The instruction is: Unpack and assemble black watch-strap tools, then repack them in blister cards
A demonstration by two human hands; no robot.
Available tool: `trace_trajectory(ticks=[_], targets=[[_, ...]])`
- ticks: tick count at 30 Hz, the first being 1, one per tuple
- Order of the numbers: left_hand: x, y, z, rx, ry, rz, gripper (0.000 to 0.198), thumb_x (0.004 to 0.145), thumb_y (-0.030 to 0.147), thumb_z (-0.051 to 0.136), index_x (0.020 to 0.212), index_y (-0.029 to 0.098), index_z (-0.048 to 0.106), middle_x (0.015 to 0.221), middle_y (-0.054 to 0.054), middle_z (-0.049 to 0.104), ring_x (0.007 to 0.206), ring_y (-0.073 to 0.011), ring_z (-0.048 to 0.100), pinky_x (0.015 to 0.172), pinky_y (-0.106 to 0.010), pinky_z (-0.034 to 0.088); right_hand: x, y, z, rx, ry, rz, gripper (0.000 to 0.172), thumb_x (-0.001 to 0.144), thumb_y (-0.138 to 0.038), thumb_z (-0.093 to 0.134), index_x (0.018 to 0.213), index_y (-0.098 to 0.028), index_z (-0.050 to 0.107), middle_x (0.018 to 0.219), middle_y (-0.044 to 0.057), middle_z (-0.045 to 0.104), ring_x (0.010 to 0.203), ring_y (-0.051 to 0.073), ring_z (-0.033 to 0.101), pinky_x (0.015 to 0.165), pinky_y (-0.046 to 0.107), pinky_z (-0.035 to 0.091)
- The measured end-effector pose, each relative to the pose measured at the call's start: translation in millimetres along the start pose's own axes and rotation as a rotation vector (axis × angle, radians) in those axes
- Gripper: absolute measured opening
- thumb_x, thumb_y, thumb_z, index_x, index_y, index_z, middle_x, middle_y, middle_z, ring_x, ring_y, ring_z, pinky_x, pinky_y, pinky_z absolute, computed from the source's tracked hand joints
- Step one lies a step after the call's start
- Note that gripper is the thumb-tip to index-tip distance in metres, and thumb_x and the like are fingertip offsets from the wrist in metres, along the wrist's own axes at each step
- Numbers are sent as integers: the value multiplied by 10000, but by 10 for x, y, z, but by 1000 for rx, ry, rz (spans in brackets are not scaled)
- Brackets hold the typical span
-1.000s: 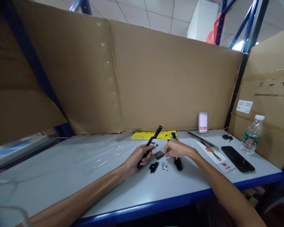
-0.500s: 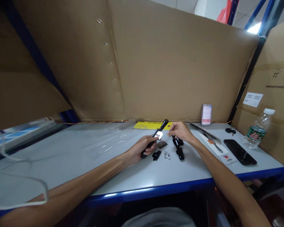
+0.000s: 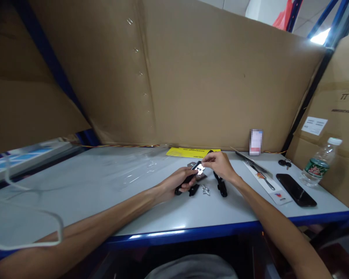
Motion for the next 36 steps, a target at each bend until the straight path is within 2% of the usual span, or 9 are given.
trace_trajectory(ticks=[3, 5, 8, 11, 16, 22, 27, 32, 36], targets=[[16, 17, -38, -44, 48, 34, 115, 855, 230, 521, 765, 159, 515, 487, 42, 451, 352, -36, 237, 347, -172, 120, 15, -13, -158, -303, 36, 14, 90, 767, -222, 680, 780, -180, 758, 773, 37, 737, 731, 175, 645, 698, 266, 461], [29, 25, -82, -80, 88, 54, 97, 870, 225, 506, 806, 154, 523, 498, 49, 446, 357, -34, 240, 352, -169, 121, 23, 44, -295, -563, 11, 106, 108, 784, -194, 661, 792, -179, 768, 795, 54, 749, 757, 181, 660, 686, 251, 440], [43, 21, -141, -95, 137, 52, 102, 886, 231, 499, 835, 147, 528, 500, 55, 438, 358, -32, 238, 353, -168, 119, 2, 227, -463, -855, -141, 322, 149, 815, -186, 635, 856, -176, 778, 911, 82, 766, 876, 193, 687, 680, 222, 418], [41, 17, -150, -91, 141, 49, 100, 893, 229, 498, 841, 146, 521, 508, 57, 439, 362, -31, 258, 355, -165, 116, -34, 383, -540, -951, -250, 445, 162, 805, -160, 635, 876, -155, 781, 982, 115, 760, 939, 224, 692, 678, 229, 423], [28, 7, -124, -83, 130, 56, 104, 894, 226, 497, 824, 151, 512, 502, 58, 435, 362, -33, 261, 352, -166, 118, -47, 487, -516, -941, -271, 488, 140, 780, -174, 670, 855, -157, 787, 959, 126, 761, 904, 251, 703, 673, 250, 440], [54, -21, -122, -92, 136, 28, 139, 904, 221, 488, 777, 165, 479, 494, 59, 429, 359, -32, 251, 345, -162, 128, 15, 466, -406, -891, -173, 353, 339, 898, -340, 606, 1198, -206, 690, 1137, 112, 719, 1083, 247, 646, 798, 258, 429], [68, -39, -110, -130, 87, -1, 138, 909, 209, 482, 785, 151, 500, 501, 64, 419, 359, -23, 229, 348, -152, 119, 25, 600, -284, -785, -173, 326, 279, 779, -289, 752, 1038, -189, 727, 1085, 96, 721, 1055, 241, 643, 762, 241, 413], [62, -45, -91, -163, 66, -31, 180, 927, 192, 444, 763, 142, 497, 507, 62, 413, 356, -16, 209, 348, -150, 106, 78, 639, -389, -699, -75, 351, 52, 784, -197, 712, 789, -153, 687, 886, 80, 728, 900, 211, 671, 688, 236, 425], [38, -23, -57, -144, 55, -42, 192, 931, 190, 432, 765, 136, 510, 505, 55, 418, 357, -21, 214, 350, -159, 108, 99, 500, -446, -448, -15, 375, 75, 879, -215, 583, 859, -155, 622, 696, 21, 673, 574, 122, 613, 532, 208, 428]])
Point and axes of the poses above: each hand's wrist, its own x-axis towards the middle knuckle, its own z-axis out of the palm, y = z × x, the point moved 5 cm from there along x, towards the middle knuckle
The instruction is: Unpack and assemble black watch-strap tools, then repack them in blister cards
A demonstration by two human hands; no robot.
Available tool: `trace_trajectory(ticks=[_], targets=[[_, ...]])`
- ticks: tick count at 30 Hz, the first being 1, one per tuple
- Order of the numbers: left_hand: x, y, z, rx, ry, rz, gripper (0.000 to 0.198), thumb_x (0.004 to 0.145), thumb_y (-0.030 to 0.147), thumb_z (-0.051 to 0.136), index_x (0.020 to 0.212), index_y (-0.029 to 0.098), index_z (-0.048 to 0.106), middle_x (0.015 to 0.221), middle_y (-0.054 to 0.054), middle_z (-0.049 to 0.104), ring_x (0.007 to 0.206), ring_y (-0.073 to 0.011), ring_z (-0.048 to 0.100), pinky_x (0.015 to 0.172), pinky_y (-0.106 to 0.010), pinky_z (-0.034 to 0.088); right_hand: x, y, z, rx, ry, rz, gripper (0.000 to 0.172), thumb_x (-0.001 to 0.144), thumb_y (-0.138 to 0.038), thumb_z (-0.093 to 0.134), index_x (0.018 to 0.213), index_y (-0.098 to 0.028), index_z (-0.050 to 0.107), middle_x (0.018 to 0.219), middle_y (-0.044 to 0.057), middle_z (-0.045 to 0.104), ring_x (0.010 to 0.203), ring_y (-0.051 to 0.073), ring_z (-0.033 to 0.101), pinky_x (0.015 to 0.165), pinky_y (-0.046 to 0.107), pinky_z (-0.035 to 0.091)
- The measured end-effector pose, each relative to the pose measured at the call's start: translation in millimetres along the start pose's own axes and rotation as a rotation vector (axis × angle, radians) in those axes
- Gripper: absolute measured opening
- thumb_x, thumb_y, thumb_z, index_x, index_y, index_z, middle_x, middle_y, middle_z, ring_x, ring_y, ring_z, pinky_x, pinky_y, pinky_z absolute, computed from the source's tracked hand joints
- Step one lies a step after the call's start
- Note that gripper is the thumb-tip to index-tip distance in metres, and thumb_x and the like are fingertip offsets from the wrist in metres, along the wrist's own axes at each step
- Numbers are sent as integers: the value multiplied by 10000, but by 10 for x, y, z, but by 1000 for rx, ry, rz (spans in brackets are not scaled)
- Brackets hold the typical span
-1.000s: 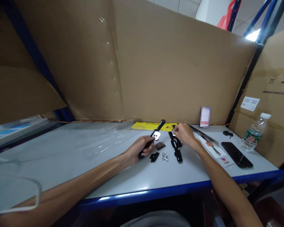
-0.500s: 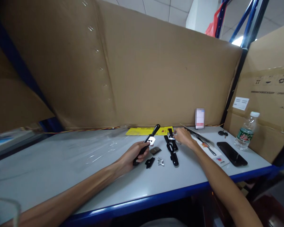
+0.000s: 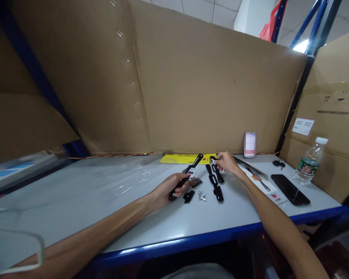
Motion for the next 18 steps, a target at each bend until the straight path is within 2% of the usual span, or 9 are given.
trace_trajectory(ticks=[2, 4, 6, 9, 13, 15, 18], targets=[[-9, -4, 19, 16, -19, -14, 219, 939, 201, 430, 737, 145, 492, 502, 48, 423, 360, -22, 210, 354, -163, 108, -65, -119, -1, 329, -55, -20, 90, 858, -246, 595, 835, -159, 602, 620, -15, 612, 475, 98, 535, 457, 201, 406], [-16, -14, 34, 23, -37, -33, 257, 962, 246, 418, 732, 150, 483, 505, 43, 434, 365, -23, 203, 358, -163, 106, -153, -266, 36, 619, -143, -64, 150, 795, -298, 658, 779, -156, 612, 600, -25, 570, 477, 95, 502, 422, 201, 392], [-28, -25, 52, 28, -63, -56, 320, 990, 336, 390, 766, 141, 510, 506, 43, 437, 370, -25, 194, 360, -162, 102, -239, -397, 96, 738, -223, -114, 215, 739, -354, 707, 754, -148, 643, 599, -22, 552, 513, 99, 497, 421, 202, 393], [-50, -25, 79, 44, -111, -74, 446, 1007, 454, 327, 829, 118, 558, 498, 45, 429, 376, -30, 183, 362, -161, 105, -311, -496, 202, 772, -273, -151, 268, 673, -377, 750, 767, -137, 678, 583, -22, 546, 532, 103, 489, 431, 208, 393], [-64, -22, 94, 57, -156, -79, 508, 1004, 501, 296, 839, 108, 574, 490, 48, 424, 374, -31, 174, 363, -167, 107, -311, -517, 320, 714, -286, -179, 259, 671, -359, 742, 798, -152, 651, 565, -39, 549, 486, 93, 459, 419, 202, 338], [-60, -36, 98, 64, -175, -96, 527, 994, 531, 304, 832, 110, 576, 488, 47, 428, 371, -32, 173, 361, -172, 101, -293, -513, 326, 657, -218, -199, 204, 689, -313, 723, 789, -159, 634, 581, -39, 566, 494, 92, 469, 453, 206, 352], [-52, -61, 104, 82, -188, -113, 533, 948, 599, 380, 785, 125, 562, 477, 49, 430, 365, -30, 178, 361, -181, 96, -298, -548, 296, 531, -101, -283, 89, 720, -222, 680, 769, -157, 646, 670, -13, 626, 614, 113, 549, 592, 229, 432]])
Point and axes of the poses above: each hand's wrist, its own x-axis towards the middle knuckle, its own z-axis out of the palm, y = z × x, the point moved 5 cm from there along x, towards the middle knuckle
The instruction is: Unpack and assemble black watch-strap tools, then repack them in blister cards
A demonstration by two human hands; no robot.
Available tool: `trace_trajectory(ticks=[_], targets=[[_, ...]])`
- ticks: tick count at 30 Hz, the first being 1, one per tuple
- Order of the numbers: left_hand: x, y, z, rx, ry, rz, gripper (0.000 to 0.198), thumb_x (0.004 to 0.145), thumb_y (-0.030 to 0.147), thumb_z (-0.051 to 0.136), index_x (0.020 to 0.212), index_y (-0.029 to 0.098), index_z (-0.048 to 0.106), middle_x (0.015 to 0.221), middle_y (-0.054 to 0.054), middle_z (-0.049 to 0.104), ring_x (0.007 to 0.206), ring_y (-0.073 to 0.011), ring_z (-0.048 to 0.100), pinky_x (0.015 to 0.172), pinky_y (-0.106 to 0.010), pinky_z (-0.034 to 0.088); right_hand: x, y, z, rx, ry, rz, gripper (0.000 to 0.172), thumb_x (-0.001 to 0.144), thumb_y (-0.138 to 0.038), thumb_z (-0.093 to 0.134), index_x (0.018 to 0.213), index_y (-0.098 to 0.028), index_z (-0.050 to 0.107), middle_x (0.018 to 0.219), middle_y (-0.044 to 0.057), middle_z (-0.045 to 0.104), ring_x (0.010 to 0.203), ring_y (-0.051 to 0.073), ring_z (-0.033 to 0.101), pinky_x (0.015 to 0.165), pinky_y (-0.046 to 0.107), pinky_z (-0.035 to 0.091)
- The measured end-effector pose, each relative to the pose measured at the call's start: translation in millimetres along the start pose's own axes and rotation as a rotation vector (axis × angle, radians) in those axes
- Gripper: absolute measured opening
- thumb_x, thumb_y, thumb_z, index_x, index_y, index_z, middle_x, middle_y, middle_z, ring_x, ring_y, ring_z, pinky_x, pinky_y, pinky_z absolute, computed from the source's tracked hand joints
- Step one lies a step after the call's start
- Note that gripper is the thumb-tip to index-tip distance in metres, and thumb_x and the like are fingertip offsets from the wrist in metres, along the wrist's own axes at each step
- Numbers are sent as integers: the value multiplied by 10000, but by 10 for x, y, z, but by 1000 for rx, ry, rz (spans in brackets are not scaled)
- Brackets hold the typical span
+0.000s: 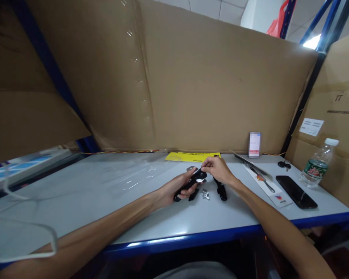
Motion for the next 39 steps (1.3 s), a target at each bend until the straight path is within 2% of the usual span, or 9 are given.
trace_trajectory(ticks=[3, 9, 15, 18, 22, 25, 31, 35, 39], targets=[[7, -4, 6, 22, 2, 23, 484, 871, 614, 527, 763, 143, 545, 473, 57, 436, 361, -24, 181, 366, -184, 95, -31, -62, 38, -137, 2, -54, 39, 769, -187, 649, 789, -157, 664, 720, -3, 651, 684, 128, 583, 671, 239, 449], [10, 19, -17, 62, 44, 108, 332, 765, 431, 711, 760, 156, 525, 474, 69, 448, 354, -18, 202, 367, -184, 91, -80, -195, 55, -475, 68, -146, 58, 800, -163, 686, 857, -175, 681, 819, 9, 668, 748, 129, 576, 691, 220, 414], [20, 46, -106, 17, 144, 173, 246, 818, 333, 655, 735, 174, 486, 479, 64, 439, 354, -24, 238, 364, -184, 86, -61, -177, -371, -775, 133, -44, 133, 873, -216, 591, 878, -190, 721, 827, 39, 725, 753, 160, 615, 658, 239, 369], [21, 52, -141, -7, 207, 184, 220, 836, 304, 638, 748, 181, 478, 480, 65, 446, 342, -23, 239, 359, -186, 93, -72, -107, -529, -910, 39, 58, 109, 829, -200, 637, 839, -185, 744, 795, 51, 727, 747, 170, 629, 630, 243, 347], [0, 78, -130, -14, 230, 198, 211, 839, 310, 637, 766, 174, 493, 477, 72, 438, 342, -25, 251, 351, -178, 113, -113, -84, -473, -841, -210, 36, 69, 780, -164, 683, 801, -181, 746, 744, 14, 707, 689, 133, 614, 602, 222, 342], [-10, 80, -127, -11, 239, 183, 221, 824, 318, 656, 777, 172, 497, 483, 74, 441, 346, -24, 258, 349, -171, 121, -147, -49, -472, -865, -314, 95, 74, 766, -178, 697, 818, -194, 746, 757, 8, 705, 687, 136, 614, 600, 226, 351], [1, 58, -147, 3, 224, 193, 242, 822, 342, 668, 800, 184, 486, 491, 80, 447, 346, -22, 246, 355, -169, 113, -138, 179, -759, -1124, -193, 324, 224, 804, -168, 633, 1001, -183, 740, 1031, 125, 713, 931, 243, 653, 675, 275, 409], [8, 44, -142, -3, 205, 191, 268, 809, 350, 689, 797, 186, 477, 492, 79, 453, 344, -18, 249, 365, -173, 96, -99, 347, -730, -1095, -241, 337, 252, 786, -275, 691, 1026, -209, 735, 1040, 101, 714, 935, 234, 659, 698, 268, 442], [1, 39, -115, 25, 201, 191, 253, 815, 344, 669, 792, 186, 473, 484, 79, 446, 341, -18, 235, 366, -181, 92, -69, 411, -614, -1091, -271, 322, 212, 799, -202, 630, 975, -190, 747, 1008, 107, 728, 881, 232, 677, 669, 264, 444]])
Point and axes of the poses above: each hand's wrist, its own x-axis towards the middle knuckle, its own z-axis out of the palm, y = z × x, the point moved 5 cm from there along x, towards the middle knuckle
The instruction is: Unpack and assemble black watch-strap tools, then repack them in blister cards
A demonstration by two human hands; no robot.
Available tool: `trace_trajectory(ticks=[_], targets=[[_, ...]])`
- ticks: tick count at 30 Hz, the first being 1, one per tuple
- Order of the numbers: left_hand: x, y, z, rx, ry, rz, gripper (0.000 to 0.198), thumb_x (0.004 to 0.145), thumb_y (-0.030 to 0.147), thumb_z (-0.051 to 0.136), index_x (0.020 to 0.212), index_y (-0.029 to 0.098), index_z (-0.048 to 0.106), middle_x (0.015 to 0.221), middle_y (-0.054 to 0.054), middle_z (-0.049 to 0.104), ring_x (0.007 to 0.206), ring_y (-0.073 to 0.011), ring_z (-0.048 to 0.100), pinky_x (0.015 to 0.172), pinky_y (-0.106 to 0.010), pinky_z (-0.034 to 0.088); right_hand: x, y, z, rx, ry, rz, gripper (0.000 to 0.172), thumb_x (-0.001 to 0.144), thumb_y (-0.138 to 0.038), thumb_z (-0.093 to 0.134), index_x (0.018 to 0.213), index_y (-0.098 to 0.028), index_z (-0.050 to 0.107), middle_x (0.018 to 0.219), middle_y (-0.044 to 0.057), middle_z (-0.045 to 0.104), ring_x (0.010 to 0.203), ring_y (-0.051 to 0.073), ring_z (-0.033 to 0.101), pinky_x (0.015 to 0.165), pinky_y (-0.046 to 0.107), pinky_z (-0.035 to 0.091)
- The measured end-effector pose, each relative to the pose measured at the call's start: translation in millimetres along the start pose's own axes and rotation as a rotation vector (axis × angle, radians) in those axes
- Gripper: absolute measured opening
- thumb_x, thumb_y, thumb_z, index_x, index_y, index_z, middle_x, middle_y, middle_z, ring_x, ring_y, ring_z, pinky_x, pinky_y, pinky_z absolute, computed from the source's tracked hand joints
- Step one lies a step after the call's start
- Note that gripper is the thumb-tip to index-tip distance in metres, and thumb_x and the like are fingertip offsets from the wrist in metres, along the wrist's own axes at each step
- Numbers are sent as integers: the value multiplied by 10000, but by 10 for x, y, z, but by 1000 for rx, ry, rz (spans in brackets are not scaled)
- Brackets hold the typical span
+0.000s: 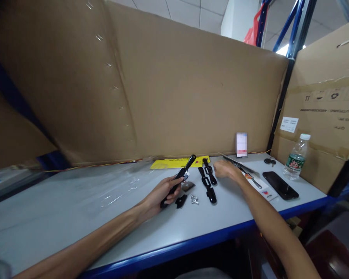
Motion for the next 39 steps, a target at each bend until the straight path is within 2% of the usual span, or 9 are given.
trace_trajectory(ticks=[9, 20, 25, 28, 30, 32, 35, 37, 39], targets=[[-10, 3, 32, 43, -11, 28, 337, 768, 427, 699, 799, 197, 455, 484, 81, 458, 348, -26, 247, 368, -187, 83, 5, -37, 25, -26, 28, -11, 235, 810, -120, 541, 927, -149, 743, 1015, 145, 731, 900, 249, 684, 684, 274, 447], [-16, 29, 76, 175, 15, 110, 380, 785, 530, 654, 861, 209, 466, 437, 88, 448, 313, -46, 256, 336, -187, 117, -45, -51, -29, -32, 37, 12, 291, 792, -84, 541, 996, -140, 741, 1065, 162, 720, 941, 267, 683, 709, 295, 468], [-36, 61, 108, 214, 25, 169, 398, 775, 549, 662, 826, 214, 452, 428, 90, 442, 313, -46, 261, 331, -186, 120, -6, -11, 4, 4, 44, 3, 216, 761, -92, 593, 884, -154, 760, 941, 125, 745, 842, 240, 691, 650, 269, 460], [-47, 67, 113, 213, 30, 186, 418, 760, 561, 678, 808, 213, 451, 426, 86, 451, 311, -43, 268, 331, -187, 129, 25, 37, -27, 38, 94, 5, 172, 758, -89, 614, 819, -156, 759, 896, 112, 749, 820, 222, 689, 638, 252, 445], [-51, 64, 118, 214, 27, 183, 423, 761, 570, 670, 811, 213, 450, 421, 88, 444, 309, -43, 261, 328, -187, 133, 22, 49, -113, 57, 164, 14, 151, 789, -116, 623, 845, -159, 757, 912, 103, 750, 848, 211, 684, 656, 244, 439], [-54, 61, 127, 212, 20, 176, 415, 772, 570, 654, 829, 212, 452, 421, 95, 432, 313, -43, 253, 325, -183, 134, -21, 3, -260, 170, 308, -10, 113, 816, -166, 643, 863, -164, 746, 883, 76, 749, 826, 186, 675, 667, 235, 437], [-57, 57, 144, 208, 7, 158, 379, 790, 535, 638, 849, 209, 454, 435, 97, 430, 326, -45, 256, 325, -174, 139, -179, -204, -475, 556, 535, -166, 72, 813, -216, 675, 799, -160, 717, 740, 23, 718, 667, 138, 629, 626, 227, 444], [-56, 47, 149, 206, 4, 138, 344, 801, 500, 627, 852, 209, 451, 443, 94, 435, 331, -46, 259, 325, -171, 146, -297, -418, -526, 772, 549, -305, 88, 811, -234, 676, 779, -158, 707, 687, 3, 691, 605, 122, 592, 596, 226, 445], [-53, 31, 148, 203, 1, 109, 317, 807, 474, 616, 856, 209, 449, 449, 93, 439, 330, -46, 255, 325, -171, 154, -396, -634, -520, 859, 509, -400, 86, 811, -229, 673, 773, -160, 708, 682, -3, 683, 604, 119, 578, 593, 228, 441]])
Point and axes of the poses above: each hand's wrist, its own x-axis towards the middle knuckle, its own z-axis out of the palm, y = z × x, the point moved 5 cm from there along x, towards the middle knuckle
